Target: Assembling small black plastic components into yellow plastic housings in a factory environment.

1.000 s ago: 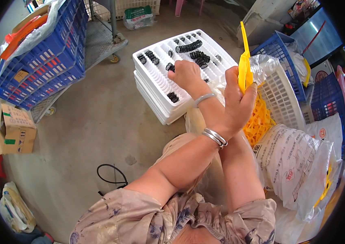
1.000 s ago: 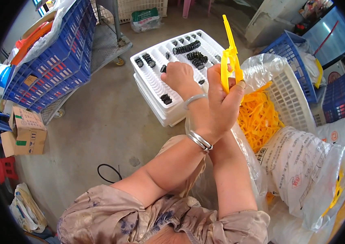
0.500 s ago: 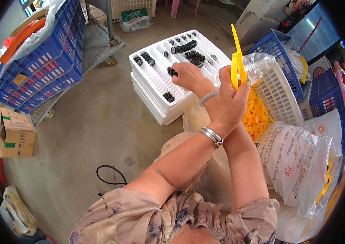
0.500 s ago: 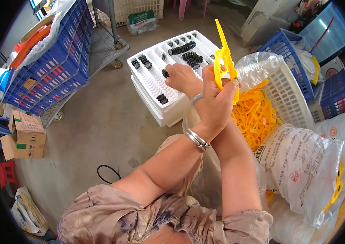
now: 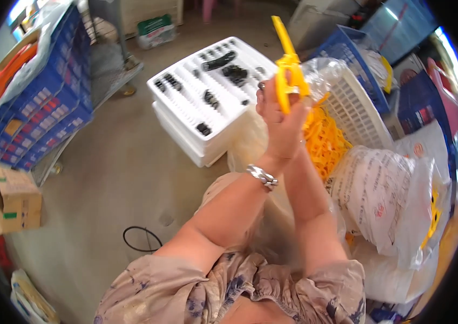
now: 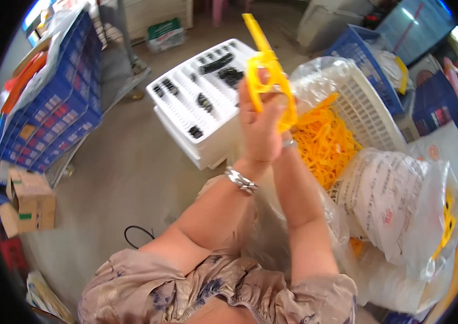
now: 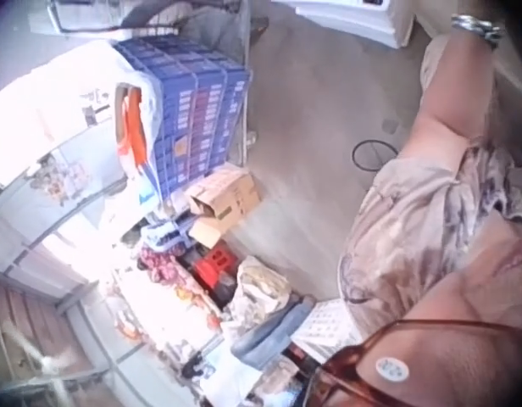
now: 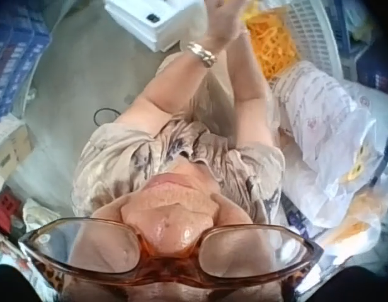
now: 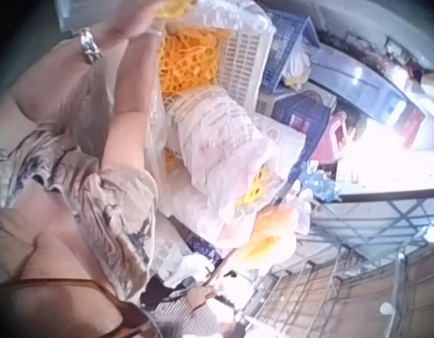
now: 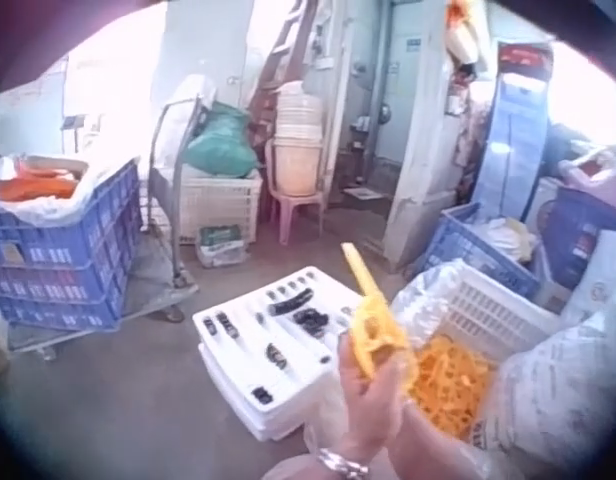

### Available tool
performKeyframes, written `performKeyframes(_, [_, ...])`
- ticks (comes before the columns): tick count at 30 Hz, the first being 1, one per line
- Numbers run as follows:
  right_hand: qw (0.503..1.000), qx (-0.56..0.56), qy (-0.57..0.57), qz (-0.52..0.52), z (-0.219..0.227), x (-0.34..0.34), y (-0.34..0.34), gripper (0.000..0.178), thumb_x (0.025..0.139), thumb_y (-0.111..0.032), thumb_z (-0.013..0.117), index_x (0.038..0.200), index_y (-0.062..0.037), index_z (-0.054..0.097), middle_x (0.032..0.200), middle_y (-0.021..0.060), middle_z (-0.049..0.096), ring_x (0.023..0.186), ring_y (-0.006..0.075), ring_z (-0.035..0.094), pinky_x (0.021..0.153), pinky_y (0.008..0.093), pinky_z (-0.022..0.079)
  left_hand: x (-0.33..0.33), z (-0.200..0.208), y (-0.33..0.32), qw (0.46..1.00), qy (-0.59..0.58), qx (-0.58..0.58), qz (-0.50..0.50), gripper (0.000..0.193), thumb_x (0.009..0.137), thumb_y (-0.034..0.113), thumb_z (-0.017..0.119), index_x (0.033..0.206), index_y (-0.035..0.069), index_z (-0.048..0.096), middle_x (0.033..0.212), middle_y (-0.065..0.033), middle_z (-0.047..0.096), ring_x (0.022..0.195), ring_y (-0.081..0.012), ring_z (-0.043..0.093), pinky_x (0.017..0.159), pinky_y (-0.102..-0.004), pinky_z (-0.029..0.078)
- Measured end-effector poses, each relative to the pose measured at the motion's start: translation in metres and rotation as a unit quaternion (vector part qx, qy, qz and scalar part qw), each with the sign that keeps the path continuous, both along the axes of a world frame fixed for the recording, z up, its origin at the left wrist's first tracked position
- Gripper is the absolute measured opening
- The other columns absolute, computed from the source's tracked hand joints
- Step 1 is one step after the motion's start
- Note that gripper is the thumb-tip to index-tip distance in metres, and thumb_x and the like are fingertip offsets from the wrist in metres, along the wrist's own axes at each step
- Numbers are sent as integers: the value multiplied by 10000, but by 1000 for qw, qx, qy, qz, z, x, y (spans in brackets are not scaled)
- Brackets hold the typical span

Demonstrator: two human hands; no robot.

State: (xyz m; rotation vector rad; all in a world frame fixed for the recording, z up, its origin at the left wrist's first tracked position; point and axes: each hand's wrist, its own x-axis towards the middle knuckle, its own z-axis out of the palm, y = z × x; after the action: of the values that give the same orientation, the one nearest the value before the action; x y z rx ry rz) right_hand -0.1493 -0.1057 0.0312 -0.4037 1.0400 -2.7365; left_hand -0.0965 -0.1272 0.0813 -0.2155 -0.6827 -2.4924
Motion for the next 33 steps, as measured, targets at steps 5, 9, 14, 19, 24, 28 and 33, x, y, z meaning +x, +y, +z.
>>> performKeyframes(5, [963, -191, -176, 74, -11, 9, 74, 244, 792, -216, 413, 885, -50, 567, 822, 72, 555, 715, 200, 543, 446, 262, 400, 5, 9, -6, 998, -14, 28, -58, 553, 750, -45, 452, 1264, 85, 297, 1057, -73, 471, 943, -156, 495, 777, -298, 464])
performKeyframes(9, [968, -213, -108, 70, 1, 47, 119, 188, 849, -181, 451, 903, -33, 555, 823, 83, 543, 656, 187, 526, 403, 226, 403, 0, -1, 1, 974, -34, 3, -222, 424, 740, -19, 445, 1157, 46, 403, 974, -148, 546, 811, -270, 581, 724, -383, 499])
performKeyframes(14, [990, 40, -23, -135, 42, 102, 176, 111, 855, -159, 526, 939, -96, 563, 860, 61, 537, 653, 139, 508, 382, 202, 369, 13, -5, 47, 912, -55, -45, -403, 403, 742, -52, 471, 1133, 40, 438, 947, -119, 561, 840, -230, 587, 756, -349, 502])
performKeyframes(19, [967, 109, -88, -214, 56, 148, 212, 124, 821, -135, 591, 922, -70, 561, 696, 46, 563, 487, 123, 489, 359, 205, 323, 43, -11, 103, 890, -20, -86, -448, 492, 715, -107, 487, 1174, 64, 435, 995, -100, 559, 898, -199, 568, 791, -325, 486])
performKeyframes(24, [950, 123, -93, -272, 36, 182, 249, 105, 812, -154, 606, 860, -79, 552, 658, 47, 560, 453, 120, 483, 354, 210, 322, 59, -27, 143, 878, 20, -174, -445, 551, 707, -117, 523, 1211, 74, 410, 1023, -69, 535, 915, -158, 545, 796, -300, 469])
performKeyframes(28, [937, 97, -161, -295, 25, 197, 261, 116, 810, -150, 607, 852, -55, 555, 647, 53, 555, 438, 113, 470, 351, 207, 318, 74, -31, 162, 833, 82, -304, -455, 586, 736, -97, 550, 1261, 71, 354, 1031, -58, 515, 900, -126, 521, 777, -274, 463])
performKeyframes(33, [946, 79, -133, -286, 27, 204, 270, 149, 816, -137, 595, 885, -6, 573, 637, 62, 544, 475, 99, 469, 365, 204, 323, 74, -39, 175, 846, 35, -273, -456, 545, 762, -75, 546, 1253, 74, 362, 1049, -70, 519, 934, -143, 530, 794, -288, 465])
